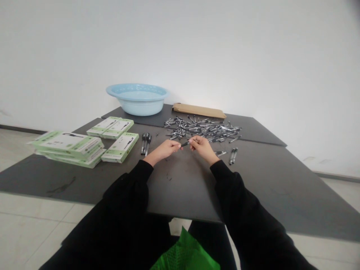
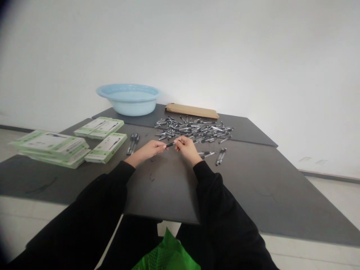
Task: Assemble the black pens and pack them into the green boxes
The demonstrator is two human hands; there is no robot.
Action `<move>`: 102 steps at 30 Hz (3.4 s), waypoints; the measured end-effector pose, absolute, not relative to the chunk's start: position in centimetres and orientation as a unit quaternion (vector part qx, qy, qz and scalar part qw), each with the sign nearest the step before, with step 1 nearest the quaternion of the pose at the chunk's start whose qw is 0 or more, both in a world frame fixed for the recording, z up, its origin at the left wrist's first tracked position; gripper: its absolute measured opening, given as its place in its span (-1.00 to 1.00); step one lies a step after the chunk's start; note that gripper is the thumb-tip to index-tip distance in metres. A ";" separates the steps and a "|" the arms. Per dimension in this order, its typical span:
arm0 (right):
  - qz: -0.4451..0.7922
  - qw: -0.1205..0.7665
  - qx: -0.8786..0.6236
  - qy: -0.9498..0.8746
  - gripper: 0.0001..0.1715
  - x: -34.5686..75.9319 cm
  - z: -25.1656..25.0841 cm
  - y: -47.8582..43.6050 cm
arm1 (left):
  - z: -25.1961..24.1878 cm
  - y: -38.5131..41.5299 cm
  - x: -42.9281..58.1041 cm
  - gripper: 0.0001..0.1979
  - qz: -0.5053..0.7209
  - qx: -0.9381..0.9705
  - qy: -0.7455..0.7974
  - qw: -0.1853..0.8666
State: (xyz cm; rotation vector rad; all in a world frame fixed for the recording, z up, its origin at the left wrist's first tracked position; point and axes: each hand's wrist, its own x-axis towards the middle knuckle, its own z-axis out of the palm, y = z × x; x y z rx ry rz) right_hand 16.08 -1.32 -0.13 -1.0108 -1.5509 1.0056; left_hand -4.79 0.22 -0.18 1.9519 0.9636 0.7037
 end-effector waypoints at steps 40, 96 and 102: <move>0.211 0.314 -0.513 -0.771 -0.76 12.8 -3.3 -0.7 | -1.5 -0.6 -8.9 -0.38 0.115 0.606 0.782 -0.090; -0.020 0.084 -0.694 -0.715 -0.64 14.9 3.0 24.7 | -2.4 -0.3 -7.1 -0.33 0.088 0.636 0.760 -0.101; -0.074 0.103 -0.654 -0.745 -0.65 15.0 7.2 19.5 | -2.2 -0.4 -6.8 -0.32 0.099 0.631 0.763 -0.097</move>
